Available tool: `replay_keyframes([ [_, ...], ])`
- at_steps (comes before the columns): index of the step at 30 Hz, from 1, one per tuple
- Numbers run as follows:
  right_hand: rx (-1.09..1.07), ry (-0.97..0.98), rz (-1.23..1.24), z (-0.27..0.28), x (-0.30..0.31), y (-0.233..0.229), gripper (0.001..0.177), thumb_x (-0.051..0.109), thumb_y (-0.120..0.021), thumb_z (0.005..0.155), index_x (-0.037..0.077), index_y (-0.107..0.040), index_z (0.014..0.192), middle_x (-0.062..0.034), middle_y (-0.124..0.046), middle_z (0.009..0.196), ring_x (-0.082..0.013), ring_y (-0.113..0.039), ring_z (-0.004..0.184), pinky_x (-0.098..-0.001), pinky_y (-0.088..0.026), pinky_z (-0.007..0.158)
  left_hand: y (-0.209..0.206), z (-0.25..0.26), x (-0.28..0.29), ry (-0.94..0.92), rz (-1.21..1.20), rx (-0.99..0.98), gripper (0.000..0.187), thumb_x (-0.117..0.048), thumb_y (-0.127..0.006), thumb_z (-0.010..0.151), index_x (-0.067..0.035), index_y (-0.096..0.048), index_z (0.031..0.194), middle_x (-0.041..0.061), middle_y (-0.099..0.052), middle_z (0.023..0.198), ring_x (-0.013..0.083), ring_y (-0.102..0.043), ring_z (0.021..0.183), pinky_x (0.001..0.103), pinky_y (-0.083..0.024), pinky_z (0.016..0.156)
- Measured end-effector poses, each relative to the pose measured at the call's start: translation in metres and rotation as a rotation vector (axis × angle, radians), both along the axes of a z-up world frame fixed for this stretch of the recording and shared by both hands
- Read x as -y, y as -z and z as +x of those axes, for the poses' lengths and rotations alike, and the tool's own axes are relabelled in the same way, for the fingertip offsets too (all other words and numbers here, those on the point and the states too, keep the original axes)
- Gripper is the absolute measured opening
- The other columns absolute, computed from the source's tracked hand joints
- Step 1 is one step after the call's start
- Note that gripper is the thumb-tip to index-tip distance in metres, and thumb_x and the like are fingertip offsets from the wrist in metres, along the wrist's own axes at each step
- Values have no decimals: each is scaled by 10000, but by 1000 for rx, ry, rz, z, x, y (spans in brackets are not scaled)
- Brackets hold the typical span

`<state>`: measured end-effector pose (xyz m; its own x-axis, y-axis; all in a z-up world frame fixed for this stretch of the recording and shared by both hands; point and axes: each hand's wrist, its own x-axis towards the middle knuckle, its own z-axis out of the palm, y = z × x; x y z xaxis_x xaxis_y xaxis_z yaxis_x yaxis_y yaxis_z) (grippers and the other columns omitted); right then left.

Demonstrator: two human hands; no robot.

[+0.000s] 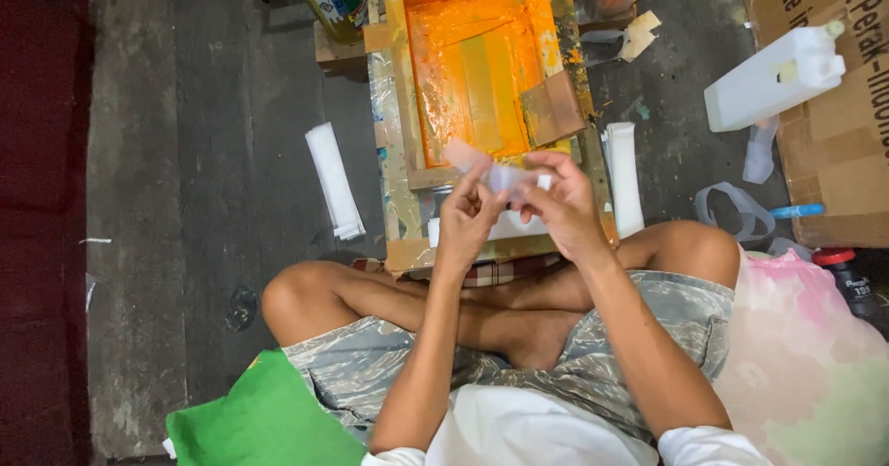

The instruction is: The person sits on the floor and uses a squeegee to spread orange ink across a screen printing frame. They then place a white rectangular object under the frame and pull the squeegee across the screen to transfer the ink onto the object.

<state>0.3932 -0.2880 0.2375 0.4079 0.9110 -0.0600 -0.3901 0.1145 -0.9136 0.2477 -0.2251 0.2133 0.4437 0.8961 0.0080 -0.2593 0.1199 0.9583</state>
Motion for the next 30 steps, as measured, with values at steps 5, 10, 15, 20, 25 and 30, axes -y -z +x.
replay_keyframes([
  [5, -36, 58, 29, 23, 4, -7, 424, -20, -656, 941, 42, -499, 1330, -133, -659, 1013, -215, -739, 734, -246, -620, 548, 3, -9, 0, 36, -4, -114, 189, -189, -757, 957, -57, -661, 1054, 33, -633, 671, 126, -666, 624, 256, -533, 593],
  [10, -88, -6, 33, 15, 4, -8, 472, -8, -698, 909, 39, -512, 1340, -122, -676, 943, -224, -742, 680, -254, -614, 493, 12, 3, 4, 214, 4, -113, 191, -281, -704, 1008, -106, -723, 933, 43, -637, 602, 119, -622, 562, 261, -508, 566],
  [15, 51, -16, -5, 22, 13, 4, 519, -62, -716, 862, 30, -517, 1332, -123, -662, 862, -196, -714, 586, -250, -576, 432, -53, -4, -1, 141, 87, -164, 353, -218, -478, 1090, -187, -660, 1391, -80, -431, 517, 10, -406, 507, 167, -421, 534],
  [20, 95, 117, -44, 58, 19, 6, 516, -21, -685, 923, 58, -486, 1392, -123, -682, 901, -179, -707, 629, -241, -592, 475, -66, -27, -13, -11, -61, -376, 420, -332, -452, 1072, -221, -652, 1424, 162, -677, 1303, 189, -589, 1065, 489, -577, 947],
  [25, -211, 129, 0, 13, 10, 8, 366, 146, -630, 1009, 89, -533, 1357, -141, -737, 914, -213, -763, 723, -281, -660, 570, -39, -23, -12, -75, -59, -327, 408, -283, -451, 1090, -185, -648, 1434, 156, -686, 1315, 172, -557, 1130, 455, -573, 918],
  [30, -31, 22, -195, -46, -8, 29, 276, 199, -691, 1003, 3, -715, 811, -152, -717, 696, -207, -717, 548, -278, -584, 485, -50, -7, 1, 39, 118, -185, 374, -233, -458, 1111, -162, -627, 1437, 48, -566, 496, 88, -513, 490, 234, -491, 584],
])
